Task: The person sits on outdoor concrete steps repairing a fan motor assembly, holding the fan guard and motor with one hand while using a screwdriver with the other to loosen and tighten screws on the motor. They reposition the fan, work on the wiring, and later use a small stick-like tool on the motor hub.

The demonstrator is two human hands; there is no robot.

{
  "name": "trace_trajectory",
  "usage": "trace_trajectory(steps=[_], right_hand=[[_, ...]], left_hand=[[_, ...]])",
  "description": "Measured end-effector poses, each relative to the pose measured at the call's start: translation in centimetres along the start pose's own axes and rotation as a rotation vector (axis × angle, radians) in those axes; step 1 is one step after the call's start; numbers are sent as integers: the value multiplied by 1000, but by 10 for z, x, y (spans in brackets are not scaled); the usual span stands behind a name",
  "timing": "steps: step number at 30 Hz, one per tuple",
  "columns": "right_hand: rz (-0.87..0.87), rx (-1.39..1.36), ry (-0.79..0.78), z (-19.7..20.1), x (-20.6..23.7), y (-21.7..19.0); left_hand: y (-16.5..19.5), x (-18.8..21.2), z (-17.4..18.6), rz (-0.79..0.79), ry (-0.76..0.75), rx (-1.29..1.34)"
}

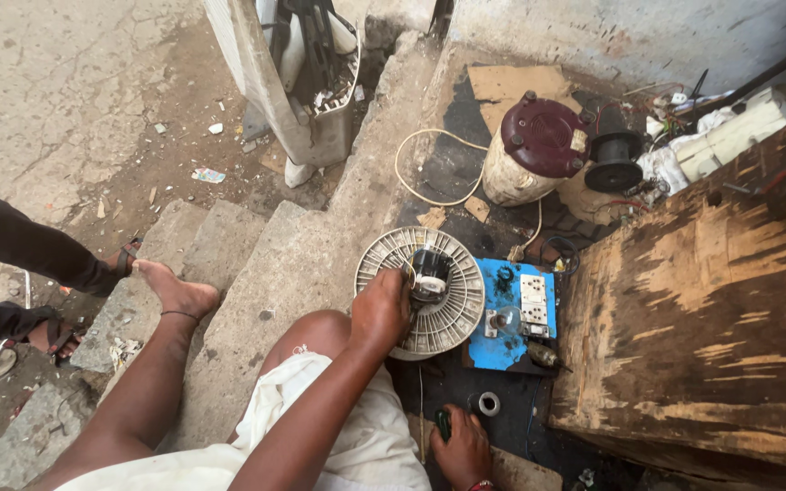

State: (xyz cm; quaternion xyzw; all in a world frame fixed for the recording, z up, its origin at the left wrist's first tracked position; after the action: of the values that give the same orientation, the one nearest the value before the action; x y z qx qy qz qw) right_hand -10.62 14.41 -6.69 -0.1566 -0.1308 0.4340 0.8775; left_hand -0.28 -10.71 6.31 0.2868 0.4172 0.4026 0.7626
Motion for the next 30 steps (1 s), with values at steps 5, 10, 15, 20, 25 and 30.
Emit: trace_trajectory(steps=[5, 10, 15, 20, 25, 30], right_hand=[[64, -2, 60, 5, 1, -5], [55, 3, 39, 3, 1, -3], [75, 6, 42, 4, 2, -6], [64, -2, 31, 4, 0, -7], [23, -8, 7, 5, 0, -6], [1, 11, -21, 4, 0, -6]], left_hand=[[-11, 2, -11, -13, -94, -59], [-16, 0, -10, -6, -113, -64], [-15, 0, -4, 20, -123, -17], [-13, 2, 5, -22, -25, 68], [-23, 1, -5, 106, -74, 27], [-25, 2, -6, 165, -42, 29]])
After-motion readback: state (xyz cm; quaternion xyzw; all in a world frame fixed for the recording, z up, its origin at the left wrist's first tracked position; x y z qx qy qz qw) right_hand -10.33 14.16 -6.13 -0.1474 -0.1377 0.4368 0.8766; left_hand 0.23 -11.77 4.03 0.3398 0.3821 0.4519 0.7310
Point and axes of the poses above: each hand's wrist, its own x-axis away from the middle knuckle, its own z-axis out of the back of the hand, y = z × x, the point moved 9 cm from there along -x, towards the middle knuckle, and after that the axes turned 3 degrees about y, right-handed, at the moved point
